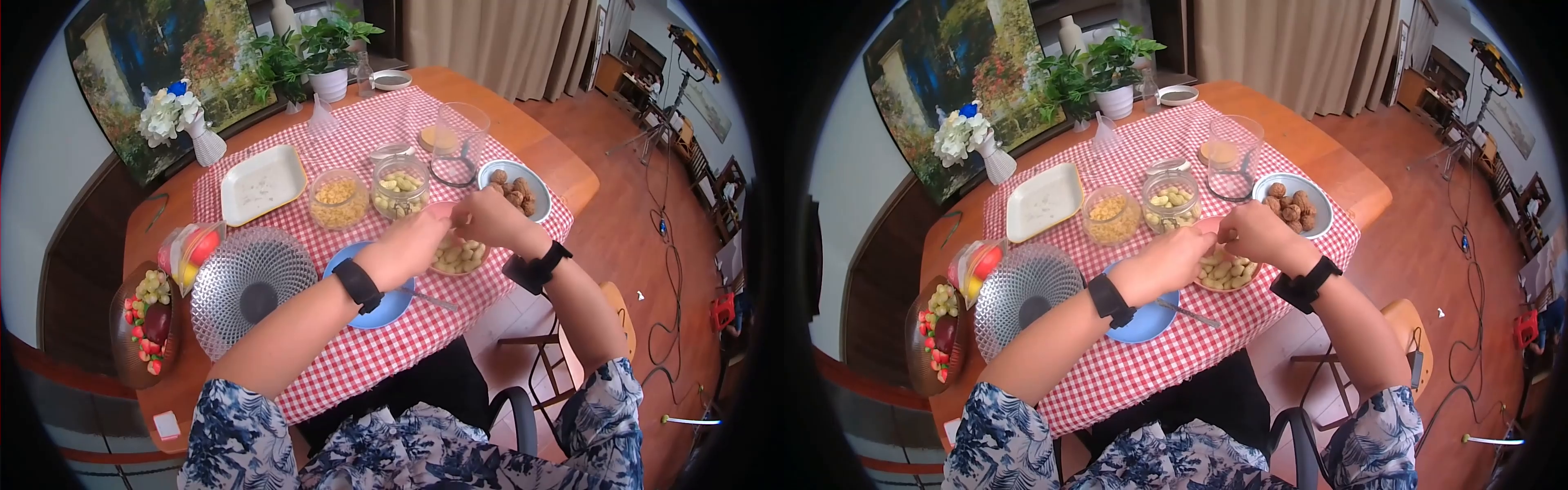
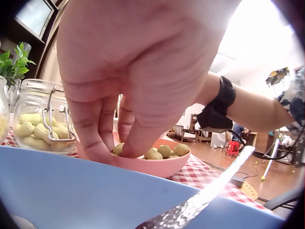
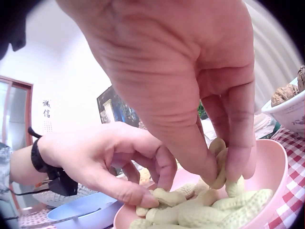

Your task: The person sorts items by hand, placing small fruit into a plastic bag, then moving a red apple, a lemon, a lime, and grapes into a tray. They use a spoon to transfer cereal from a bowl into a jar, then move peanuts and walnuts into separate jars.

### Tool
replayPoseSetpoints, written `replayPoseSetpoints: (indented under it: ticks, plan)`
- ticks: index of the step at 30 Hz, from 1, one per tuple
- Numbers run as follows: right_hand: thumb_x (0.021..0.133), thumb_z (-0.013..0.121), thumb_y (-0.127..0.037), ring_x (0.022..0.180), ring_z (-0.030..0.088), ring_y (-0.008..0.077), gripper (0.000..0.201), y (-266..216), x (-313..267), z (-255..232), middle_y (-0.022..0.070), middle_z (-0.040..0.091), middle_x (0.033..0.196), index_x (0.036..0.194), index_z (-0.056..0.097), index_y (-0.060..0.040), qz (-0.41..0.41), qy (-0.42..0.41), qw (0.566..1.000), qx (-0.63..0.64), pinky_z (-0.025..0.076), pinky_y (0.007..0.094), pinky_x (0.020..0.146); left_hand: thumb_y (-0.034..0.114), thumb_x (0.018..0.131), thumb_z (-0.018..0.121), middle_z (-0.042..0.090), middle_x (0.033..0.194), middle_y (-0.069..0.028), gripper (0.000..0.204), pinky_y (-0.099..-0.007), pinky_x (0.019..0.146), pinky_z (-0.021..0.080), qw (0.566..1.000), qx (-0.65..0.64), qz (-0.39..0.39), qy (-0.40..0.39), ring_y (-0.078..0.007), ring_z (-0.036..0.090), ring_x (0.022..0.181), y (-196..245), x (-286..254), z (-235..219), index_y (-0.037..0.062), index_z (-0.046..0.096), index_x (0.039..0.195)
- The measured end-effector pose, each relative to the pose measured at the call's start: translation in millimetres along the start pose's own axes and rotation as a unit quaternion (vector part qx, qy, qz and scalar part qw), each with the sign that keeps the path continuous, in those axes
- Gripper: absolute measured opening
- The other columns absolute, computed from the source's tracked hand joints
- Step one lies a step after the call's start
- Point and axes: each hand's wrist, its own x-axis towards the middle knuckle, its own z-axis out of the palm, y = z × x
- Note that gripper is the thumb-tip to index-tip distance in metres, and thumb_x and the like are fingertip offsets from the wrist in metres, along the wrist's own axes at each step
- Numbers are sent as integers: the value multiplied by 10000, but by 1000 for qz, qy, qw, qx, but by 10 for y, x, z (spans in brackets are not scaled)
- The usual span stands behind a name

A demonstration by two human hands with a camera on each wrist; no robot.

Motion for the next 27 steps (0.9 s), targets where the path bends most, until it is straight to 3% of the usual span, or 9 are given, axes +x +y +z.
replayPoseSetpoints:
  ticks: [2, 4, 6, 12, 18, 21, 22, 25, 27]
  plan:
    - [695, 731, -117, 759, 688, 299, 135, -23, 9, -2, 131, 711, 795, 804, 746, -40, 13, -16, 1000, -6, 538, 384, 720, -44, 764, 569, 646, 957, -228, 184, -450, 756, 538, 1000, 1, -5, -6, -403, 651, 898, 8, -2, 1, -42, 602, 945]
    - [681, 725, -99, 763, 703, 278, 142, -22, 0, -33, 120, 727, 800, 804, 763, -40, 27, -31, 999, -13, 556, 371, 740, -33, 771, 582, 649, 918, -228, 181, -450, 758, 534, 994, -111, 4, 20, -405, 650, 888, -1, 0, -1, -32, 609, 949]
    - [730, 731, -106, 702, 679, 292, 92, 3, 7, -66, 138, 696, 752, 793, 744, -40, 19, -1, 1000, 10, 530, 372, 680, -27, 775, 590, 648, 910, -229, 176, -451, 757, 532, 998, -65, 0, -12, -407, 650, 891, -114, -6, 56, -29, 611, 950]
    - [788, 689, -100, 741, 675, 283, 134, -168, 533, -275, 144, 692, 809, 906, 702, -37, -83, 182, 980, 23, 530, 375, 678, -10, 788, 610, 653, 920, -243, 187, -457, 763, 525, 997, -9, -44, -69, -413, 651, 907, -144, -9, 86, -21, 640, 972]
    - [808, 687, -104, 836, 663, 315, 182, -330, 868, -47, 138, 685, 867, 982, 687, -52, -49, 111, 990, -69, 523, 412, 726, 9, 792, 611, 675, 868, -241, 215, -450, 783, 531, 998, -5, -35, -61, -397, 665, 849, -240, 1, 87, 6, 703, 987]
    - [802, 699, -118, 835, 679, 312, 195, -266, 694, -131, 149, 696, 868, 983, 693, -44, -68, 167, 983, 18, 527, 413, 719, 4, 780, 619, 678, 860, -235, 222, -444, 785, 535, 998, -18, -18, -57, -388, 669, 844, -244, -9, 52, 11, 716, 979]
    - [805, 705, -126, 811, 691, 308, 193, -264, 585, -197, 155, 706, 862, 975, 697, -36, -68, 166, 984, -19, 532, 410, 712, -2, 770, 626, 677, 868, -231, 227, -443, 783, 536, 997, -25, -15, -65, -385, 669, 854, -240, -19, 46, 10, 718, 978]
    - [810, 741, -265, 811, 697, 304, 282, -194, 244, -310, 137, 719, 896, 989, 712, -49, 28, -34, 995, -93, 543, 379, 730, -17, 748, 644, 672, 879, -222, 231, -431, 775, 540, 998, -42, 8, -40, -372, 670, 866, -266, -28, 61, 4, 709, 970]
    - [808, 747, -349, 845, 698, 302, 358, 24, 60, -187, 131, 725, 939, 1015, 716, -59, 36, -105, 992, -64, 541, 375, 758, -18, 741, 657, 671, 882, -212, 228, -423, 769, 538, 997, -66, 7, -41, -364, 669, 862, -231, -6, 20, 4, 705, 963]
